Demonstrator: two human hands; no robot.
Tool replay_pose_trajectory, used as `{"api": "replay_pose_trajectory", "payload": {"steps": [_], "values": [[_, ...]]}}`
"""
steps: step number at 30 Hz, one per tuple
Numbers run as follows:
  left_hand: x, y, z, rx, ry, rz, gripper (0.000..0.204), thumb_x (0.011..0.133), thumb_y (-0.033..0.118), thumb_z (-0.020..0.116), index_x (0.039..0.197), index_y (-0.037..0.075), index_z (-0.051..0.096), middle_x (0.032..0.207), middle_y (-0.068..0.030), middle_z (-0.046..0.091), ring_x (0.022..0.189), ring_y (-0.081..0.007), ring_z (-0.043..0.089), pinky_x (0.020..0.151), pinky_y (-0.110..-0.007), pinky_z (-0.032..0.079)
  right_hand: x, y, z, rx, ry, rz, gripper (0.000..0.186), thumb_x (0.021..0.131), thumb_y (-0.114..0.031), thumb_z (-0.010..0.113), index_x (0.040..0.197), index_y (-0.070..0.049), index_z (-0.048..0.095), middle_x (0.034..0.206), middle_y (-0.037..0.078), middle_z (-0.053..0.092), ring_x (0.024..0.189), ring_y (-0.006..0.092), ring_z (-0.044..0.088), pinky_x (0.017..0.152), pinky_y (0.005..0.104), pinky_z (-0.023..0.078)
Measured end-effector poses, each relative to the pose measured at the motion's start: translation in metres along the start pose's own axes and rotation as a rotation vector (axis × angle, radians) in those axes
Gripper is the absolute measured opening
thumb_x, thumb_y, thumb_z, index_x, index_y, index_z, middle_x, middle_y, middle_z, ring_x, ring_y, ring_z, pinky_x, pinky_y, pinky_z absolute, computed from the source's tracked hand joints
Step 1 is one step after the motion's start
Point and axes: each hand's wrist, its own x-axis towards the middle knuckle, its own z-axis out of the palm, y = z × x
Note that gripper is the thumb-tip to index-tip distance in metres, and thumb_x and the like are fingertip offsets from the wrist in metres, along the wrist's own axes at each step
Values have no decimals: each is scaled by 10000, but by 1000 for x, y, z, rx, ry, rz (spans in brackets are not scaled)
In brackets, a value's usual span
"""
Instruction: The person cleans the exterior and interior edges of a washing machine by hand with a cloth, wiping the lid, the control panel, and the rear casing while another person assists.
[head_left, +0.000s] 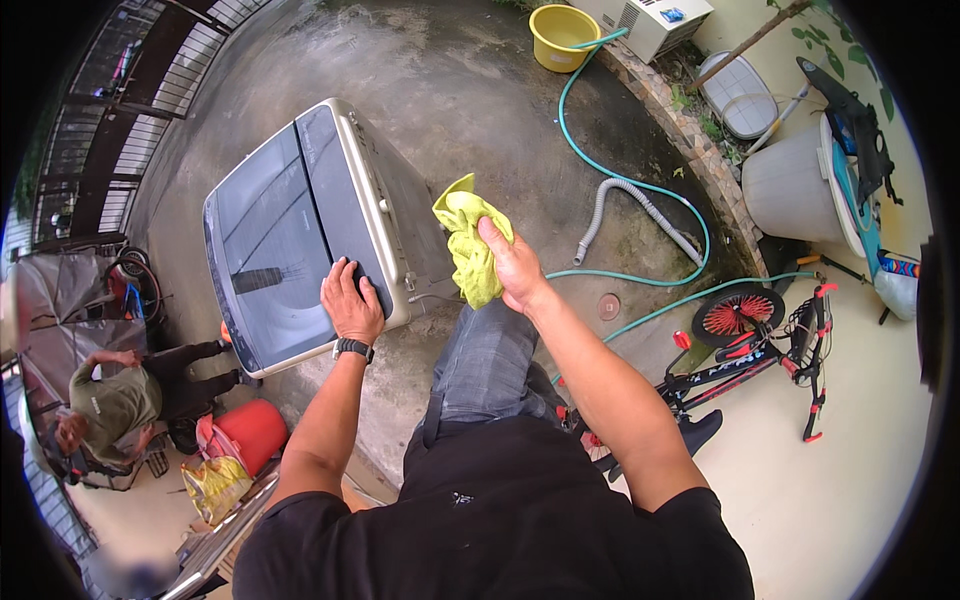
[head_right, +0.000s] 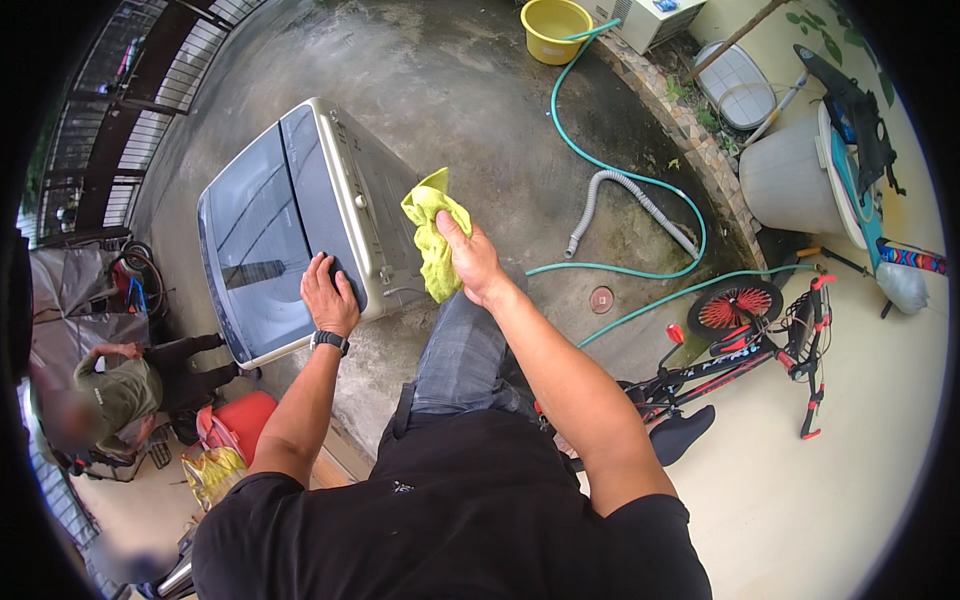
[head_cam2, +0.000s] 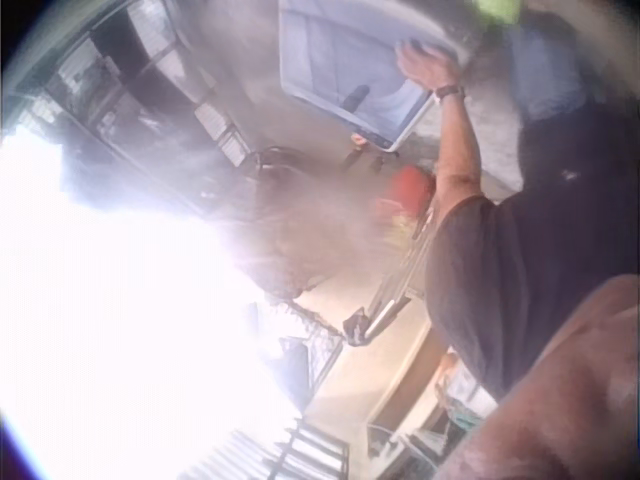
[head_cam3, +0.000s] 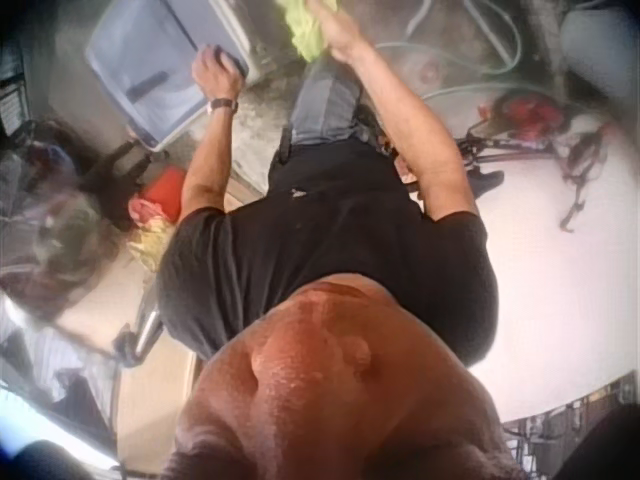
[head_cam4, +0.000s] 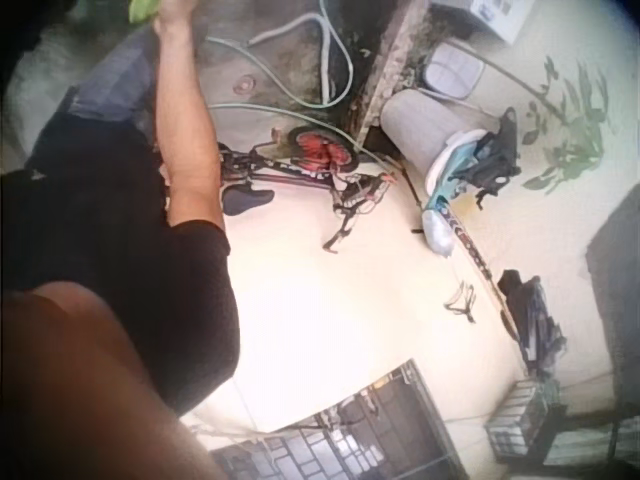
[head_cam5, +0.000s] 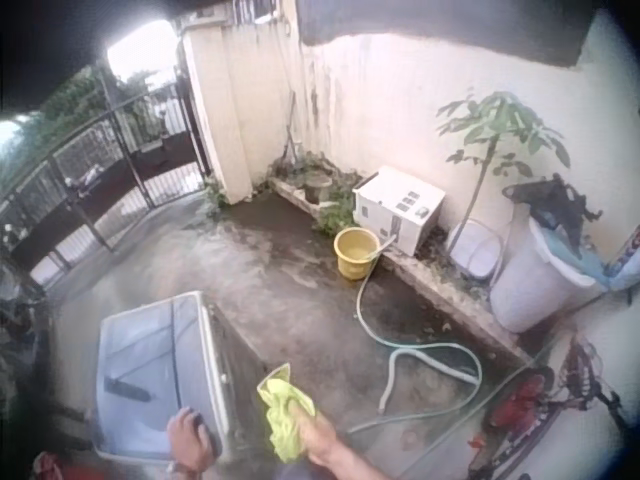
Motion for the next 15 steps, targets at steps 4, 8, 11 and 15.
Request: {"api": "replay_pose_trajectory", "payload": {"steps": [4,8,11,15], "values": [[4,0,0,19,-26,-41,386,976,191,580,1347,82,565,1477,-137,524,1435,-328,441,1226,-533,277,-17,-15,3,174,-58,136,502,1078,-437,578,1408,-60,591,1317,95,696,1168,214,691,1006,392,560],[8,-2,-2,11,-32,-50,411,964,176,593,1359,74,551,1473,-147,524,1437,-329,438,1226,-537,277,-22,-30,-12,206,-61,267,483,1083,-423,561,1404,-63,587,1279,106,713,1149,237,701,1009,406,564],[8,1,-10,-26,-34,-80,409,968,154,581,1364,56,547,1473,-154,528,1430,-340,449,1227,-537,283,0,-37,-13,71,-68,335,479,1085,-431,558,1390,-63,592,1165,75,732,1022,193,712,897,363,580],[18,4,-13,-92,1,-105,438,918,108,627,1348,64,560,1448,-146,550,1401,-342,490,1213,-550,319,70,-44,-3,-227,-94,393,492,1085,-416,573,1428,-63,577,1199,43,712,1037,159,682,897,336,550]]}}
